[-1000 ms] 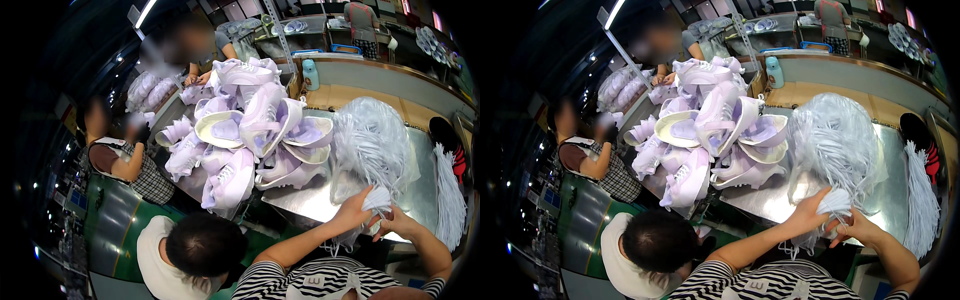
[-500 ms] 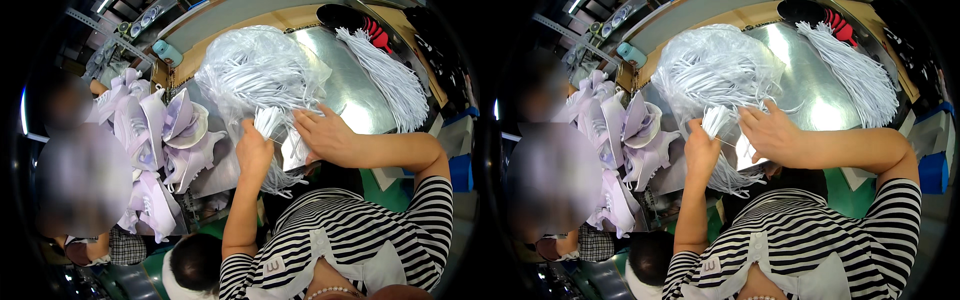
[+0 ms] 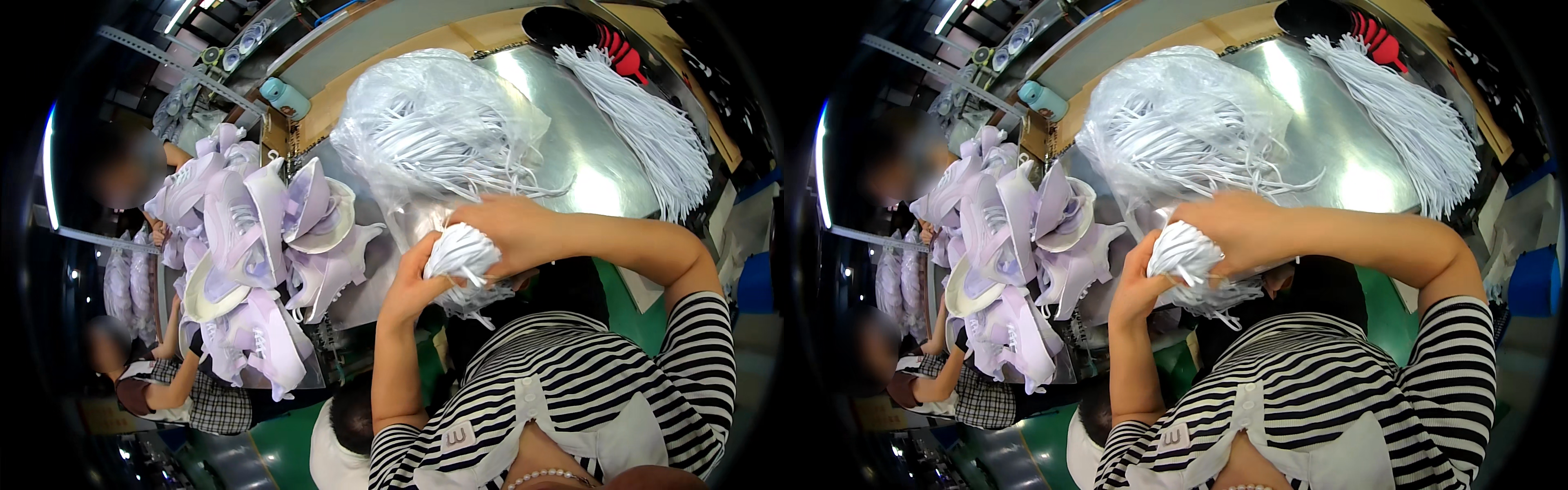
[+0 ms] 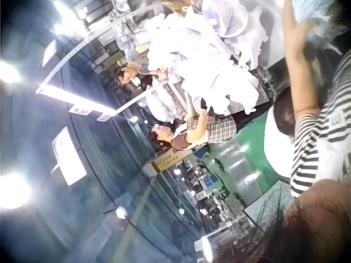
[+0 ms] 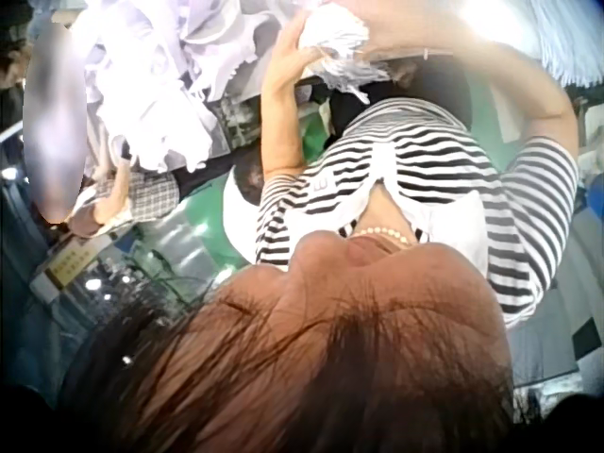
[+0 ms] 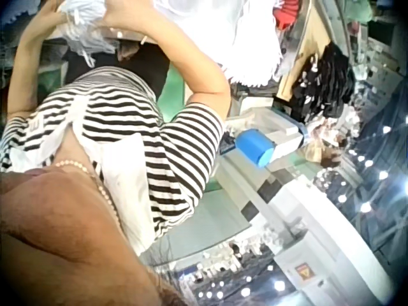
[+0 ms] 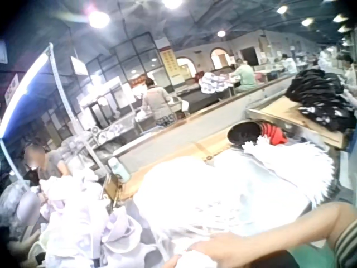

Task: The person bundles shoelaces by hand, gathering multiple pieces from a large pile and securing them together.

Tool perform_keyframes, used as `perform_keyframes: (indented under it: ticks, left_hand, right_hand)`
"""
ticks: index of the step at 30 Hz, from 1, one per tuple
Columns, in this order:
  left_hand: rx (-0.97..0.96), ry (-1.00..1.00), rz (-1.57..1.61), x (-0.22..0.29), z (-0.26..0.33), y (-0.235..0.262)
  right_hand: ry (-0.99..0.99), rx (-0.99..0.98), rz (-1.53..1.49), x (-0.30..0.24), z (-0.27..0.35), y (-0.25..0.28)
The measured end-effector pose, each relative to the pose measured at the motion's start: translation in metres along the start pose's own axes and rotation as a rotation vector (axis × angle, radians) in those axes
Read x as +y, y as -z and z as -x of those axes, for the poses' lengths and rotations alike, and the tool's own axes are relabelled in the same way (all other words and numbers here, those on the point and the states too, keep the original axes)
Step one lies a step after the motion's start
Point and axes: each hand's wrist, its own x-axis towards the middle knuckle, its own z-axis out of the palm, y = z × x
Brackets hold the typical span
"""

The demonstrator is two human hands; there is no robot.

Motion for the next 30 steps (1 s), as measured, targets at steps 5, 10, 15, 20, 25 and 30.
perform_keyframes:
  ticks: [5, 10, 15, 20, 25, 30]
  left_hand:
    - [0.177, 0.051, 0.432, 0.008, -0.010, -0.016]
    - [0.335, -0.019, 0.565, -0.006, -0.030, -0.010]
    - [0.687, -0.226, -0.532, -0.038, -0.045, 0.001]
    - [0.689, -0.159, -0.879, -0.014, -0.053, -0.012]
    - [0.662, -0.015, -1.034, -0.023, -0.055, 0.001]
    - [0.586, 0.101, -1.082, -0.039, -0.065, 0.020]
  right_hand:
    - [-0.160, -0.177, -0.662, 0.027, 0.013, -0.021]
    - [-0.092, -0.127, -0.779, 0.020, 0.022, -0.027]
    - [0.499, 0.184, 0.030, 0.004, 0.010, -0.049]
    - [0.358, 0.211, 0.479, 0.031, 0.026, -0.027]
    - [0.104, -0.078, 1.039, 0.028, 0.008, -0.015]
    - [0.369, 0.288, 1.276, 0.014, -0.026, 0.002]
